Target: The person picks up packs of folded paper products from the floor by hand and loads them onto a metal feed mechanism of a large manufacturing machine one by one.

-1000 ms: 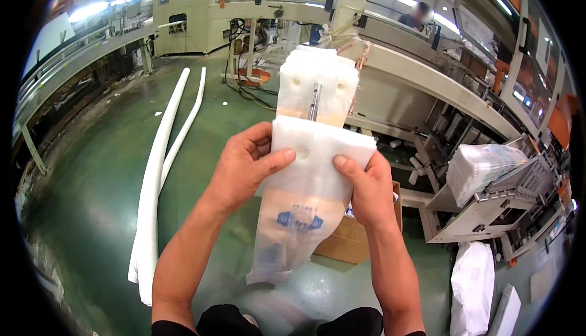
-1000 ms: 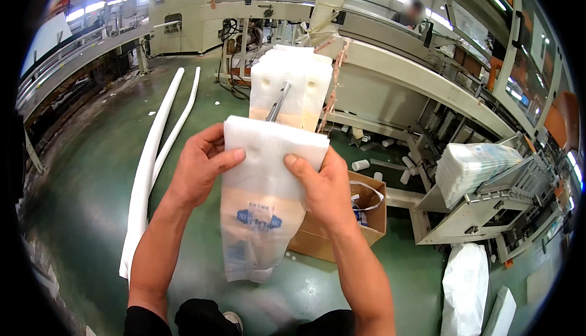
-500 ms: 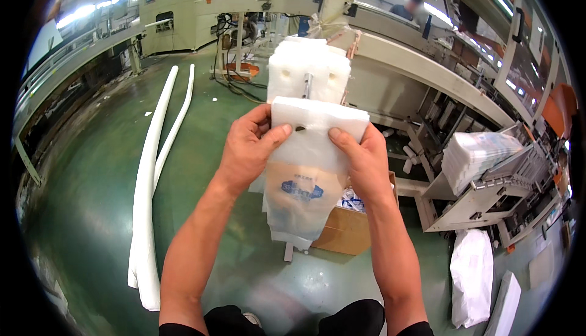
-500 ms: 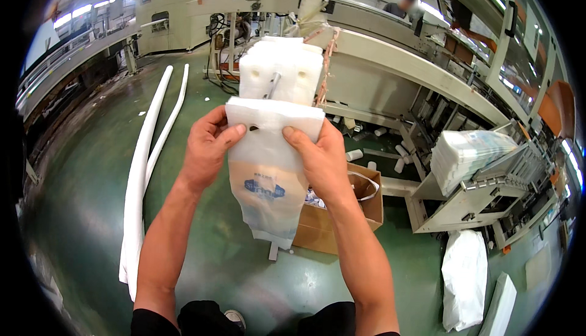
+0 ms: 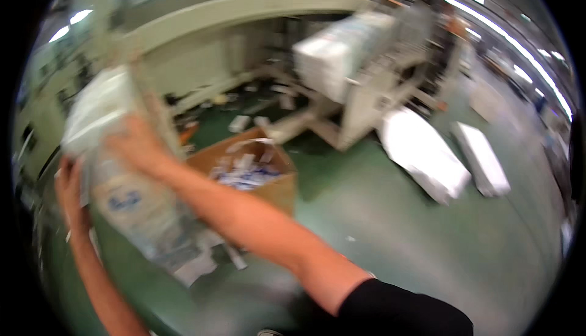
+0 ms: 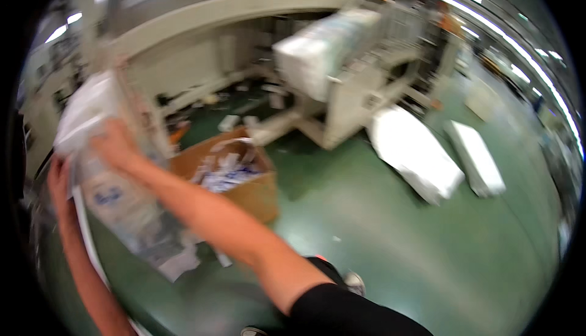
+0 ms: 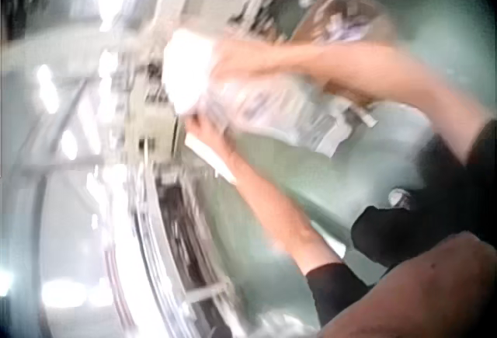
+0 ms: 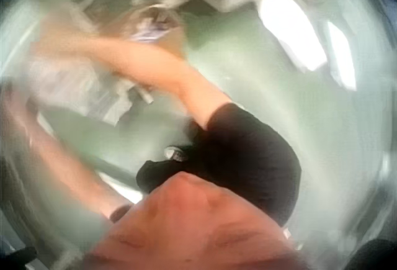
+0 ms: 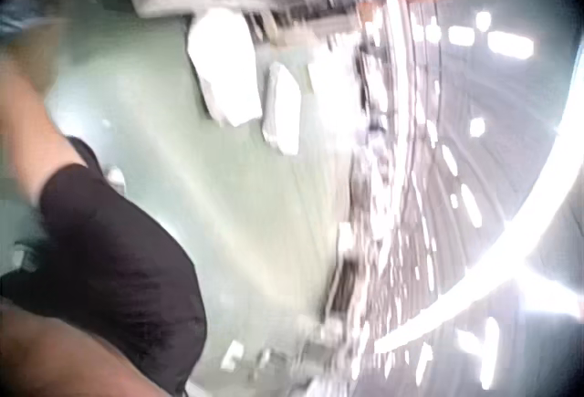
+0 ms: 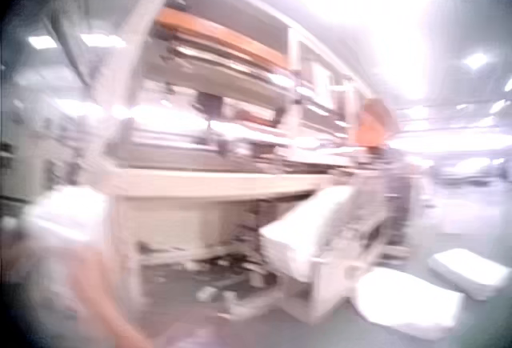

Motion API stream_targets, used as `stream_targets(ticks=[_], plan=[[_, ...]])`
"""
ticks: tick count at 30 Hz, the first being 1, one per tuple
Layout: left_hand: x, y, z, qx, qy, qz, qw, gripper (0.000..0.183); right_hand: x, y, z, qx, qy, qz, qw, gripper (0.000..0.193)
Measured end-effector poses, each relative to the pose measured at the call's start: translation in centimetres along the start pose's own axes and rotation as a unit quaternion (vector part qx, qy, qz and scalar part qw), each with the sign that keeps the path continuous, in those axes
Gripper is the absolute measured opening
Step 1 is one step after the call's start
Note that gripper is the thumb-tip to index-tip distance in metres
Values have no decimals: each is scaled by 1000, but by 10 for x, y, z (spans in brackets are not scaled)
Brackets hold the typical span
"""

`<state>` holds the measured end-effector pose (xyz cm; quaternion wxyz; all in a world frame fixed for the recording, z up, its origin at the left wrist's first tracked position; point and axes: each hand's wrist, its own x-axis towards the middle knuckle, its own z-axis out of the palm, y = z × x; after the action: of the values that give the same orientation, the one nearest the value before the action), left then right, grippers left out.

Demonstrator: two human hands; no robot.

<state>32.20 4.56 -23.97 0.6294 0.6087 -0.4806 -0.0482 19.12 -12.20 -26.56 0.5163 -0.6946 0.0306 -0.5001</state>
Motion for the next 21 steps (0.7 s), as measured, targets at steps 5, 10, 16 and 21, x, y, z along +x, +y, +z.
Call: stream_targets(ticks=[5,10,16,21], plan=[[12,3,6,58,65,51,995,27,22,5,6,97,-68,19,993,27],[25,12,18,112,93,59,988,28,32,0,6,46,-41,42,997,29],[15,36,40,304,289,190,888,24,37,-10,-4,76,-65,78,992,46],[-8,74,25,112,37,-147,982,33,13,-8,-48,-65,-121,75,988,59]])
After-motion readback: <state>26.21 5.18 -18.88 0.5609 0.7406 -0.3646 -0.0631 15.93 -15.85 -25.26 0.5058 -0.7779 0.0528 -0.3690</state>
